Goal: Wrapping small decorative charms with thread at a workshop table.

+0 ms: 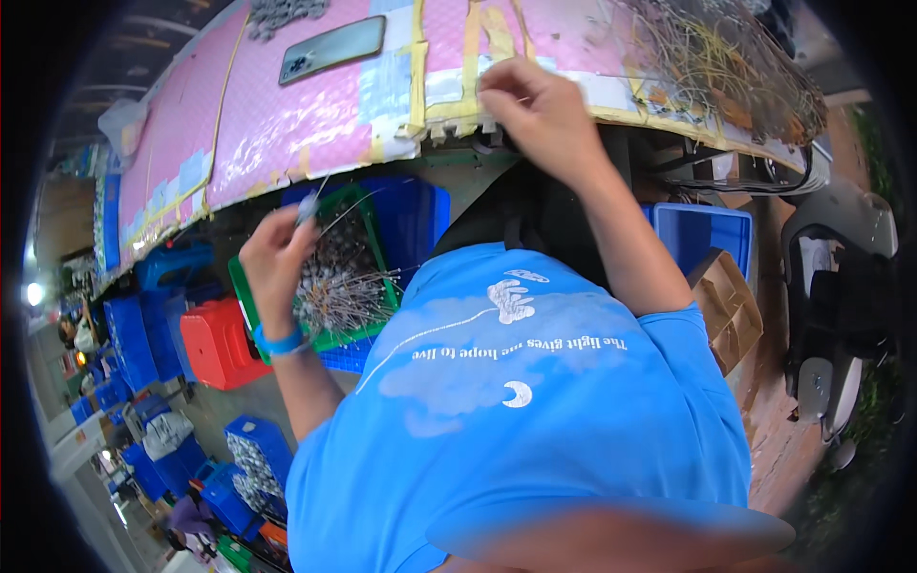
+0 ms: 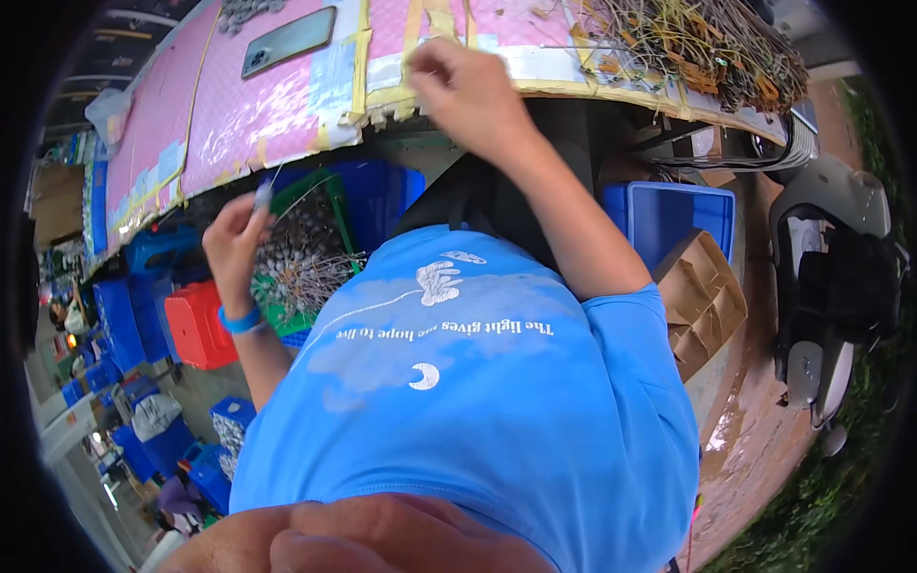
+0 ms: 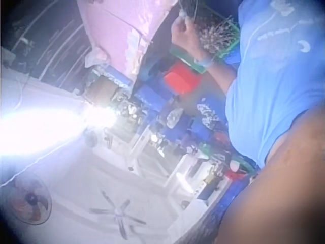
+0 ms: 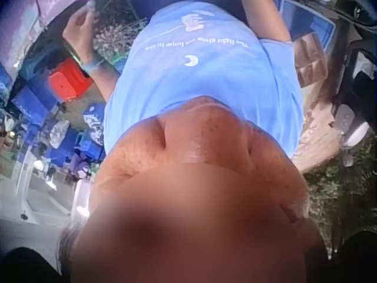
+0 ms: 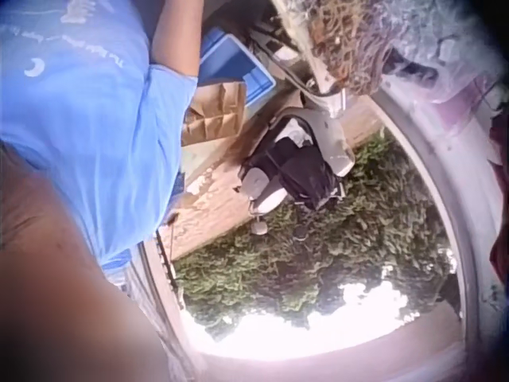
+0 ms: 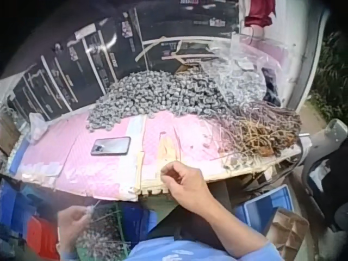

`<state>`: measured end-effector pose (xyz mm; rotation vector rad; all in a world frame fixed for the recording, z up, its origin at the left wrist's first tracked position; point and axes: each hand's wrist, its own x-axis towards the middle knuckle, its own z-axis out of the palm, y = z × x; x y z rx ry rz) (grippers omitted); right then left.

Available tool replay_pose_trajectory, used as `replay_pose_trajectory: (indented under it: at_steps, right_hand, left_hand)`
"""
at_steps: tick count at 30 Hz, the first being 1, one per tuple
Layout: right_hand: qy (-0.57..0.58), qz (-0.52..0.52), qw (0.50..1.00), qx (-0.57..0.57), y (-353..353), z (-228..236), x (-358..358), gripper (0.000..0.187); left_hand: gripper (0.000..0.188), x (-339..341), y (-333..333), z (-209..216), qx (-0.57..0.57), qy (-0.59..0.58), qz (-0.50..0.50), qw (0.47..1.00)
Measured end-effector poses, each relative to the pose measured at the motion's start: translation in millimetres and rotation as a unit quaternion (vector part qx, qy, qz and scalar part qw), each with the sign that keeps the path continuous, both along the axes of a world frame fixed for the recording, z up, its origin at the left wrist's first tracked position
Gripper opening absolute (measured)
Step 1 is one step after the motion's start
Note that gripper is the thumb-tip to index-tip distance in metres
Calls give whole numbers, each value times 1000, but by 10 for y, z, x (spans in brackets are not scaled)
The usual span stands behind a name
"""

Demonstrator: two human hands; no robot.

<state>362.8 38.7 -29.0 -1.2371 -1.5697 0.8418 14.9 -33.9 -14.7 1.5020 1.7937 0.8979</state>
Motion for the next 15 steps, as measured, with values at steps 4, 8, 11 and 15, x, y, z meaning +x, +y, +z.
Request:
replay_pose_trajectory:
  at_steps: [4, 8, 11, 15]
  right_hand:
    - [-200, -196, 956, 84, 179, 5, 771, 24]
    - [-303, -249, 917, 75, 337, 59, 1017, 30]
    - [-379, -253, 889, 47, 550, 21, 1056, 30]
    - [-435, -218, 873, -34, 706, 12, 995, 28]
  left_hand:
    - [40, -879, -157, -123, -27, 284, -21, 958]
    - [32, -297, 248, 22, 90, 111, 36, 989]
    - [28, 449, 982, 145, 173, 109, -62, 977]
    - [27, 1256, 2097, 168, 273, 136, -195, 932]
